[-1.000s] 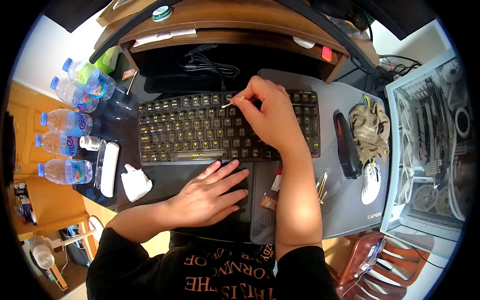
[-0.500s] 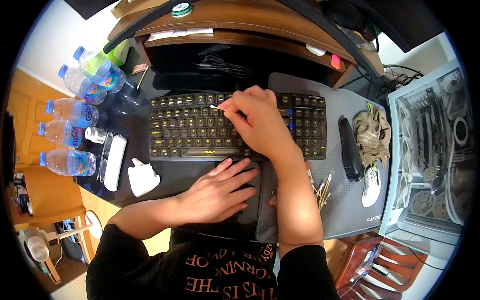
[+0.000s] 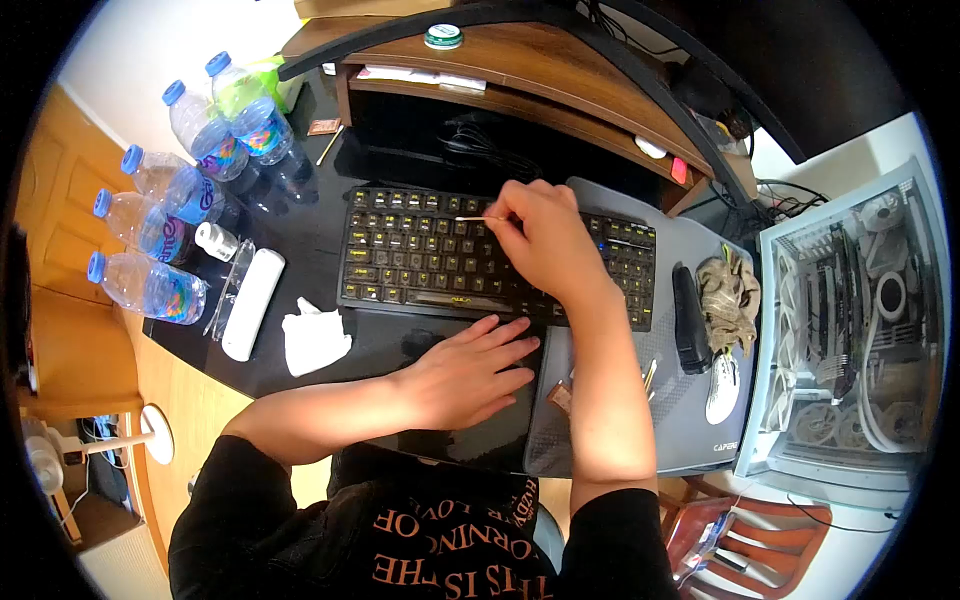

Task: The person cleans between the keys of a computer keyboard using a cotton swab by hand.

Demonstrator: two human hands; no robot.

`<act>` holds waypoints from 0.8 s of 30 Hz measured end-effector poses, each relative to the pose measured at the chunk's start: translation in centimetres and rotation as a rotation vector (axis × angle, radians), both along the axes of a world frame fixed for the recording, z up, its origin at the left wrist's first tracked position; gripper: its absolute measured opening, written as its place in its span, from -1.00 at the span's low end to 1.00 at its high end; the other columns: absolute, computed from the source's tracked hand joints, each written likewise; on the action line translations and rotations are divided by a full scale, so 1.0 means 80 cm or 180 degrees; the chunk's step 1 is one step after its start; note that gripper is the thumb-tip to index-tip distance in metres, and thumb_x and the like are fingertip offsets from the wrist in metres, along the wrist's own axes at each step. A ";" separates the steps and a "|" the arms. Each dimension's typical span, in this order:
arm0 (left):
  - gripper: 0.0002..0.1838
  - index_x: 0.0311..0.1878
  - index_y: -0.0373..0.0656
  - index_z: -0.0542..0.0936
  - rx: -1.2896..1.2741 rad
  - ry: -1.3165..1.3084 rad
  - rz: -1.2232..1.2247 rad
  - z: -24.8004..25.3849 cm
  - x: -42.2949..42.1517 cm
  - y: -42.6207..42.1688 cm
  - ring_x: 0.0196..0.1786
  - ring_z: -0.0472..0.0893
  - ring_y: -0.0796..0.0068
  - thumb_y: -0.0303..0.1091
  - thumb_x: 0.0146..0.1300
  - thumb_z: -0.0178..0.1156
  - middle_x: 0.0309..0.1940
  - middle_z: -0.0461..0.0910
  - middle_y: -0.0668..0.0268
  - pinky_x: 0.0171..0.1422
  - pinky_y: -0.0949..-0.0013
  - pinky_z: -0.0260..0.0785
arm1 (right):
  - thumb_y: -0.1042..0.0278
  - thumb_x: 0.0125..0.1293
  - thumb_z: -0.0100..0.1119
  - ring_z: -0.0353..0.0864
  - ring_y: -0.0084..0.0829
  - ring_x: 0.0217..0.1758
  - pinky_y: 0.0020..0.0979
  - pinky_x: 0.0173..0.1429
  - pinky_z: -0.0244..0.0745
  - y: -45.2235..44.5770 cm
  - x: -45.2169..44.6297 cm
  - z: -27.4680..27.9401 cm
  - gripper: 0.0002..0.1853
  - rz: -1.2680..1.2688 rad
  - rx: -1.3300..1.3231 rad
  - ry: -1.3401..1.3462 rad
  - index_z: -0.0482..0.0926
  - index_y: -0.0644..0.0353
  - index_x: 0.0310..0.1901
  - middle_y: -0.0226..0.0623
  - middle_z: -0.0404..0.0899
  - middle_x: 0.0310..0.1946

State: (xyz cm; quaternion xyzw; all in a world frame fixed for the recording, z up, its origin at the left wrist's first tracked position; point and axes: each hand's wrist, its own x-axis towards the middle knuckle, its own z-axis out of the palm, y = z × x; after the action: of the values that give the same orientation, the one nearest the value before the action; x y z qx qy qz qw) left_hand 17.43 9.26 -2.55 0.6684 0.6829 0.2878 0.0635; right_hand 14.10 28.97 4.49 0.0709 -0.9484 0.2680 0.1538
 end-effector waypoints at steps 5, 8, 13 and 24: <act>-0.62 0.15 -0.17 0.58 -0.0026 0.0020 0.0004 0.000 0.000 0.000 0.60 0.20 -0.05 -0.21 0.35 0.27 0.42 0.39 0.02 0.66 -0.11 0.02 | 0.41 0.31 0.26 0.58 -0.21 -0.20 -0.19 0.11 0.30 -0.006 -0.007 -0.001 -0.96 0.0118 0.0581 0.0211 0.65 0.10 -0.32 -0.32 0.59 -0.39; -0.64 0.13 -0.17 0.59 -0.0026 0.0041 -0.0010 0.002 -0.001 0.001 0.59 0.21 -0.04 -0.22 0.34 0.28 0.42 0.40 0.02 0.65 -0.11 0.03 | 0.39 0.29 0.28 0.57 -0.23 -0.17 -0.18 0.11 0.31 -0.024 -0.023 -0.010 -0.96 0.0345 0.0851 0.0379 0.69 0.10 -0.30 -0.35 0.60 -0.36; -0.65 0.10 -0.17 0.59 -0.0072 0.0081 -0.0004 0.002 -0.002 0.001 0.58 0.22 -0.05 -0.23 0.33 0.29 0.41 0.41 0.02 0.64 -0.10 0.04 | 0.42 0.23 0.28 0.56 -0.30 -0.08 -0.19 0.12 0.32 -0.033 -0.024 0.007 -0.95 0.0147 0.1489 0.0621 0.70 0.08 -0.30 -0.41 0.61 -0.34; -0.68 0.07 -0.15 0.63 -0.0079 0.0086 0.0054 0.000 0.000 0.002 0.60 0.20 0.02 -0.21 0.34 0.27 0.40 0.44 0.07 0.66 -0.08 0.01 | 0.43 0.14 0.25 0.54 -0.42 -0.10 -0.27 0.13 0.33 -0.053 -0.047 0.013 -0.87 0.0790 0.1904 0.0681 0.75 -0.03 -0.31 -0.53 0.59 -0.36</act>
State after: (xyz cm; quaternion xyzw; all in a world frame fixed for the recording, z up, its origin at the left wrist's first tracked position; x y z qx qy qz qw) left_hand 17.42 9.39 -2.56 0.6656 0.6929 0.2707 0.0601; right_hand 10.31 24.70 5.50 0.2554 -0.9477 -0.0143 0.1911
